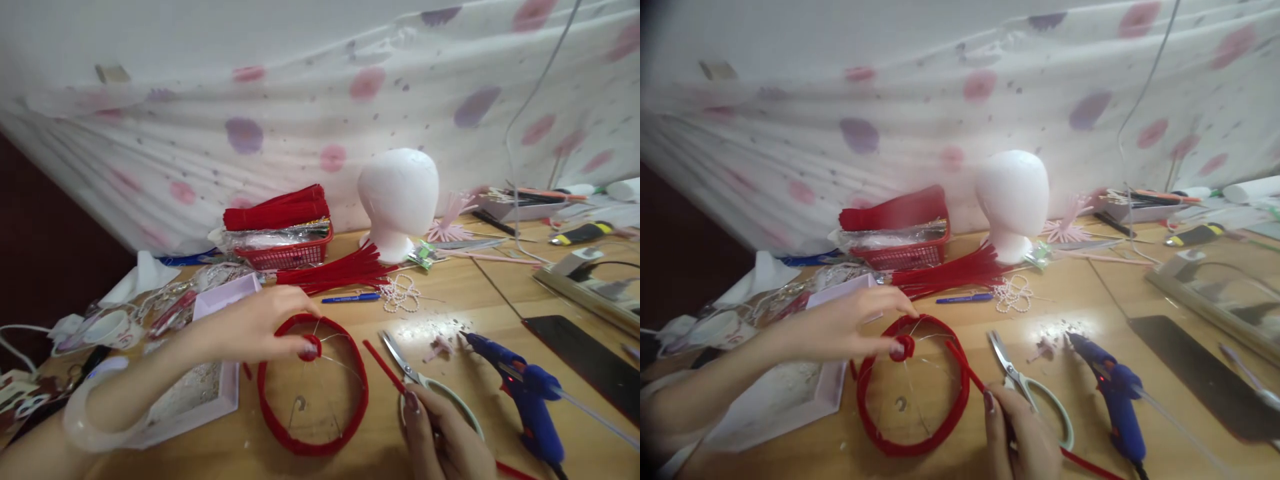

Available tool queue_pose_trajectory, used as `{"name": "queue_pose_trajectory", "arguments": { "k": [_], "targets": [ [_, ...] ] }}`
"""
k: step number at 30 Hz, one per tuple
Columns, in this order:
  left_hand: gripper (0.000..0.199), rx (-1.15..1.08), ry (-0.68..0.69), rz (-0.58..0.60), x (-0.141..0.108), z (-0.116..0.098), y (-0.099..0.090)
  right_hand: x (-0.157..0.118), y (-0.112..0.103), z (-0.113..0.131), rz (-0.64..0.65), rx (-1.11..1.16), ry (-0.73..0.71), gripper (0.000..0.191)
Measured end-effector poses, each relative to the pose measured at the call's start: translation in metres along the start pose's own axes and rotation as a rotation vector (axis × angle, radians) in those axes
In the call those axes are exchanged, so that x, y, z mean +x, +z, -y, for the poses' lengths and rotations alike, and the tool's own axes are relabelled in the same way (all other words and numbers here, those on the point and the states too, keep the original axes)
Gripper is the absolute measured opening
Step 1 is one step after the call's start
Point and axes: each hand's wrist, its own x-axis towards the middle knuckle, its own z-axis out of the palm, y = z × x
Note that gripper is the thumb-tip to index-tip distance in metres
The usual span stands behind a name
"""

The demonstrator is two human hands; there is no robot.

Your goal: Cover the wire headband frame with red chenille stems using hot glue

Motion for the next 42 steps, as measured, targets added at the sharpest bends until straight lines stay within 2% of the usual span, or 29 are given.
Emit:
{"name": "queue_pose_trajectory", "arguments": {
  "k": [2, 4, 7, 9, 11, 16, 18, 21, 25, 29, 33, 37, 42],
  "targets": [
    [0.059, -0.086, 0.013, 0.082, -0.015, -0.009, 0.010, 0.001, 0.000, -0.002, 0.033, 0.031, -0.024, 0.016],
    [0.067, -0.098, 0.004, 0.111, -0.019, -0.013, 0.018, 0.003, 0.000, -0.003, 0.068, 0.048, -0.078, 0.011],
    [0.058, -0.071, 0.032, 0.078, -0.009, -0.007, 0.021, 0.006, 0.001, -0.001, 0.065, 0.041, -0.155, 0.009],
    [0.051, -0.038, 0.099, -0.002, 0.002, 0.002, 0.017, 0.008, 0.002, 0.002, 0.055, 0.024, -0.183, 0.009],
    [0.047, -0.049, 0.134, -0.024, 0.013, 0.013, 0.013, 0.009, 0.004, 0.006, 0.064, 0.005, -0.203, 0.010],
    [0.045, -0.027, 0.133, -0.142, 0.029, 0.031, 0.010, 0.011, 0.006, 0.011, 0.080, -0.015, -0.274, 0.015],
    [0.042, -0.012, 0.141, -0.154, 0.030, 0.034, 0.011, 0.012, 0.007, 0.011, 0.088, -0.019, -0.291, 0.016],
    [0.040, -0.005, 0.167, -0.105, 0.024, 0.035, 0.009, 0.011, 0.008, 0.009, 0.100, -0.022, -0.303, 0.017],
    [0.048, 0.005, 0.160, -0.089, 0.013, 0.034, -0.002, 0.010, 0.009, 0.007, 0.108, -0.021, -0.287, 0.018],
    [0.030, 0.034, 0.100, -0.144, 0.013, 0.031, -0.009, 0.008, 0.011, 0.004, 0.126, -0.043, -0.232, 0.020],
    [0.027, 0.045, 0.088, -0.126, 0.022, 0.031, -0.003, 0.011, 0.013, -0.003, 0.116, -0.105, -0.149, 0.016],
    [0.019, 0.027, 0.105, -0.104, 0.028, 0.032, 0.002, 0.013, 0.013, -0.009, 0.134, -0.149, -0.092, 0.021],
    [0.022, -0.018, 0.037, -0.179, 0.023, 0.022, 0.008, 0.012, 0.012, -0.010, 0.186, -0.135, -0.037, 0.020]
  ]
}}
